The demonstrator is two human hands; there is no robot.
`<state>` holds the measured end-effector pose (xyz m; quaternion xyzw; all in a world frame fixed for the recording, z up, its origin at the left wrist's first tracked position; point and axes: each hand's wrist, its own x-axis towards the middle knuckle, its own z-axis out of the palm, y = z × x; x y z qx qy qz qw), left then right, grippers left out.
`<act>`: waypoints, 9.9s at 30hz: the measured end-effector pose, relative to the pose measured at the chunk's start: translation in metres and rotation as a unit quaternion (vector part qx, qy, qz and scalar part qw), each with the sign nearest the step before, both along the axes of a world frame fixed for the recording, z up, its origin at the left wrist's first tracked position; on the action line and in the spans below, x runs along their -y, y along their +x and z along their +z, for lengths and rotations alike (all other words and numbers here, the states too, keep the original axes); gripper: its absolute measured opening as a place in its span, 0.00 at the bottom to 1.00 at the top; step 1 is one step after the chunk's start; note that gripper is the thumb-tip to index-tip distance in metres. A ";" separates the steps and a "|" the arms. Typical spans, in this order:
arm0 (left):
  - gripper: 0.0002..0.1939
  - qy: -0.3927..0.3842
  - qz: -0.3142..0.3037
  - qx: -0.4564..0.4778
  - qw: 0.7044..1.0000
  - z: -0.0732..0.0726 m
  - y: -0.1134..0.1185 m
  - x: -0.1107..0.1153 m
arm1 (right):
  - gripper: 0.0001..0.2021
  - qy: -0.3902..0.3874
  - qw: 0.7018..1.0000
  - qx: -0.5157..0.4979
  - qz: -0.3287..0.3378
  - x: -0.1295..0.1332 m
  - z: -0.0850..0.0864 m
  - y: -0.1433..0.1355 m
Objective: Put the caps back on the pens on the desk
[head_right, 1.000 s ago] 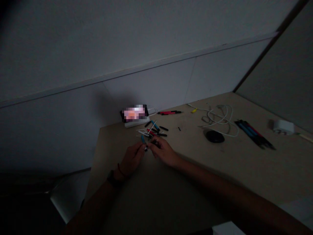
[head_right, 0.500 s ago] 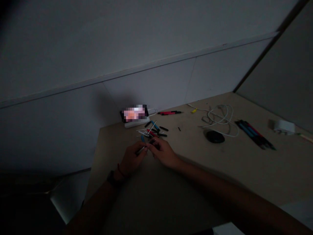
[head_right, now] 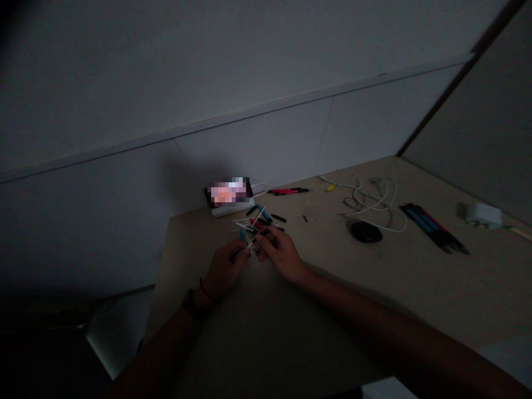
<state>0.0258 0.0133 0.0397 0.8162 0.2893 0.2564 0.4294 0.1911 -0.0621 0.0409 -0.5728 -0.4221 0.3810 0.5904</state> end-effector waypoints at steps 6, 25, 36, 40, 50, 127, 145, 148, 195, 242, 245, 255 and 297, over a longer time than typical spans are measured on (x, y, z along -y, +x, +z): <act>0.12 -0.011 0.015 0.011 1.000 0.003 0.001 0.001 | 0.20 0.026 0.994 -0.060 -0.082 -0.001 0.001 0.004; 0.15 -0.035 0.032 0.039 0.998 0.004 0.001 0.001 | 0.19 0.007 0.995 -0.056 -0.077 -0.006 -0.005 0.010; 0.09 -0.016 0.068 0.038 0.997 0.001 0.003 -0.002 | 0.20 0.008 1.000 -0.020 -0.018 -0.001 0.000 0.006; 0.08 -0.036 0.062 0.031 0.997 0.001 0.003 -0.001 | 0.19 0.008 1.000 -0.017 -0.004 -0.001 0.000 0.004; 0.09 -0.034 0.053 0.027 0.998 -0.004 0.002 -0.002 | 0.19 -0.001 1.000 0.010 0.016 -0.001 -0.001 0.002; 0.16 -0.056 0.032 0.051 0.997 -0.001 0.002 -0.002 | 0.17 0.099 0.919 0.381 -0.019 -0.004 -0.007 0.022; 0.12 -0.012 0.016 0.014 1.000 0.002 0.001 0.002 | 0.16 0.095 0.953 0.286 0.012 0.007 0.006 0.017; 0.12 -0.026 0.032 0.028 0.999 0.002 0.001 0.002 | 0.17 0.070 0.969 0.232 -0.049 0.003 0.003 0.023; 0.17 -0.264 0.091 0.182 0.943 0.004 0.002 0.009 | 0.11 0.024 0.996 0.083 0.000 0.012 0.001 0.010; 0.12 -0.001 0.090 0.074 0.993 -0.003 -0.001 -0.001 | 0.14 0.090 0.958 0.190 -0.197 0.006 0.007 0.039; 0.13 0.036 0.109 0.083 0.990 -0.005 -0.004 -0.005 | 0.12 0.091 0.956 0.232 -0.157 0.009 0.006 0.038; 0.14 0.156 0.097 0.018 0.983 -0.021 -0.006 -0.020 | 0.16 0.086 0.965 0.165 -0.184 0.009 0.002 0.036; 0.20 0.194 0.165 0.050 0.966 -0.027 -0.002 -0.008 | 0.25 -0.040 0.829 0.512 -0.223 -0.044 -0.036 0.118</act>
